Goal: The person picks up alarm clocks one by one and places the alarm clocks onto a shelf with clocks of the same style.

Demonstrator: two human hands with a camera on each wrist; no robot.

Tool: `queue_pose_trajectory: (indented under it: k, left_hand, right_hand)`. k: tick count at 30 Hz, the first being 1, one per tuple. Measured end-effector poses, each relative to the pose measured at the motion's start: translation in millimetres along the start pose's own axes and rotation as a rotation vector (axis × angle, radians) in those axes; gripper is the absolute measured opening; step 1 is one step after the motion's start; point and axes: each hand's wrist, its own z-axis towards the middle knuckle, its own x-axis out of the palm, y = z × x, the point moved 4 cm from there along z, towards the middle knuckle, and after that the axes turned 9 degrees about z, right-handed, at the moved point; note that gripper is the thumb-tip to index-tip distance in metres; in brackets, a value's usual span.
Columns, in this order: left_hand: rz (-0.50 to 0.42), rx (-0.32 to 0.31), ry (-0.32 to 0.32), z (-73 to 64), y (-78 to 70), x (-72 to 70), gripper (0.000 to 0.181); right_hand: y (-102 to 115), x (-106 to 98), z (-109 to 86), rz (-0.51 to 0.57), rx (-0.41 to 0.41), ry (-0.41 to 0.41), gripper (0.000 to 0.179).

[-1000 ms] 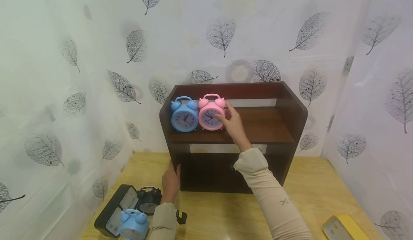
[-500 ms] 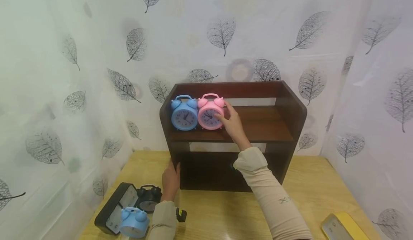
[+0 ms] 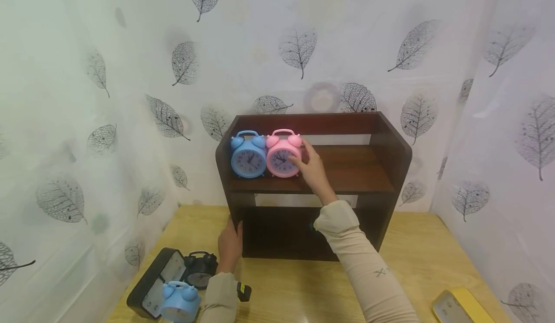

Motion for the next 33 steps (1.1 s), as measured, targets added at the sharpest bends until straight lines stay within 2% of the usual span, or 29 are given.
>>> queue_pose_trajectory:
  k: [10,21,27,33]
  left_hand:
    - [0.003,0.003,0.001,-0.4,-0.1,-0.6,0.032]
    - [0.0,-0.005,0.014,-0.5,0.4,0.7,0.033]
    - [0.01,0.002,0.003,0.5,0.7,1.8,0.034]
    - [0.006,0.011,-0.009,0.1,1.3,2.4,0.033]
  right_hand:
    - [-3.1,-0.5,-0.2,-0.006,0.003,0.015,0.063]
    - [-0.8,-0.1,-1.4,-0.01,-0.041,0.024,0.062]
    - [-2.1,-0.3,-1.1,-0.015,-0.02,0.029,0.064]
    - [-1.1,-2.2,-3.1,0.008,-0.042,-0.022,0.066]
